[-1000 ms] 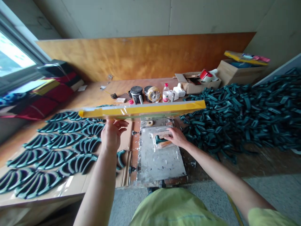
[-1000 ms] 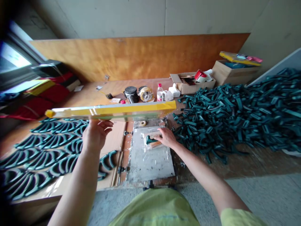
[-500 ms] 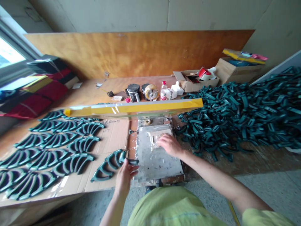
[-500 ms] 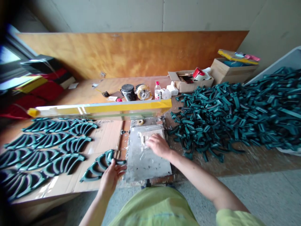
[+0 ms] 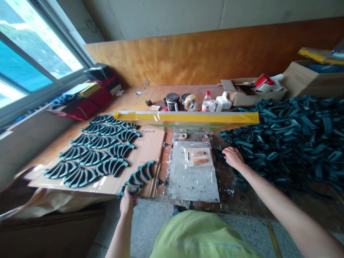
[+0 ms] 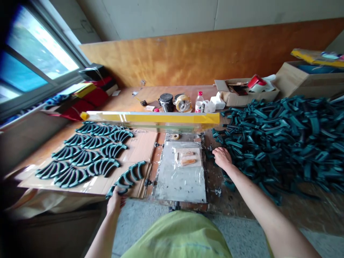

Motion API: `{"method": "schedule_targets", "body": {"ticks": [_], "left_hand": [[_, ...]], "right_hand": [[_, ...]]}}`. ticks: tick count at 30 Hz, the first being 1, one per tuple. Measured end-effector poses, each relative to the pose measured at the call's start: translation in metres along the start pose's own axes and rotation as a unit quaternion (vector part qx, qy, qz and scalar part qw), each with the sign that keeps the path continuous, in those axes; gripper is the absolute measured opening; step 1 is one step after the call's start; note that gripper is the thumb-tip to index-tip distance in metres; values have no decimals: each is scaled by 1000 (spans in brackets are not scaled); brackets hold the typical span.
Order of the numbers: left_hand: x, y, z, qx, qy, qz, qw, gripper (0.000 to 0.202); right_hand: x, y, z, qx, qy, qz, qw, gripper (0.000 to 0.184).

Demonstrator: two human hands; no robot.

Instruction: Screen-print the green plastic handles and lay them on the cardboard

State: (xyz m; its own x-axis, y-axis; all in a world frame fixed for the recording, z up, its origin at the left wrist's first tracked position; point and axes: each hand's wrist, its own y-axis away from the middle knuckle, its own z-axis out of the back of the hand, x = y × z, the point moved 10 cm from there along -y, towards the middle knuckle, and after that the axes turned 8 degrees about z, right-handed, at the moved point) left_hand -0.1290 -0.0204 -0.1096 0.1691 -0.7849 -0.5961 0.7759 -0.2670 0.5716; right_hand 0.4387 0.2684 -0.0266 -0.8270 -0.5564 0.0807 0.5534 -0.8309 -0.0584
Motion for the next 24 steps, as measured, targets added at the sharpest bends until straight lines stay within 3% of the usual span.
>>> {"method": "schedule_targets", "body": {"ticks": [6,13,16,18,21,24], "left_hand": [[1,2,5,-10,-68,32,997,43],[-25,16,15,-49,-169,8,984,42],[-29,26,22,-109,-186,8,976,45],[-31,40,23,-178,-186,2,966,53],[-42,67,6,-262,-187,-44,946,66],[-61,81,-32,-263,-211,-108,935,67]], "right_hand": [[-3,8,11,-50,-45,14,998,20],[14,9,33,-107,-93,13,990,18],[29,9,43,-136,-124,20,983,18],[37,9,47,-153,-145,30,977,18],[45,8,53,-172,-164,43,970,20],[53,7,56,-179,-183,66,964,22]]}}
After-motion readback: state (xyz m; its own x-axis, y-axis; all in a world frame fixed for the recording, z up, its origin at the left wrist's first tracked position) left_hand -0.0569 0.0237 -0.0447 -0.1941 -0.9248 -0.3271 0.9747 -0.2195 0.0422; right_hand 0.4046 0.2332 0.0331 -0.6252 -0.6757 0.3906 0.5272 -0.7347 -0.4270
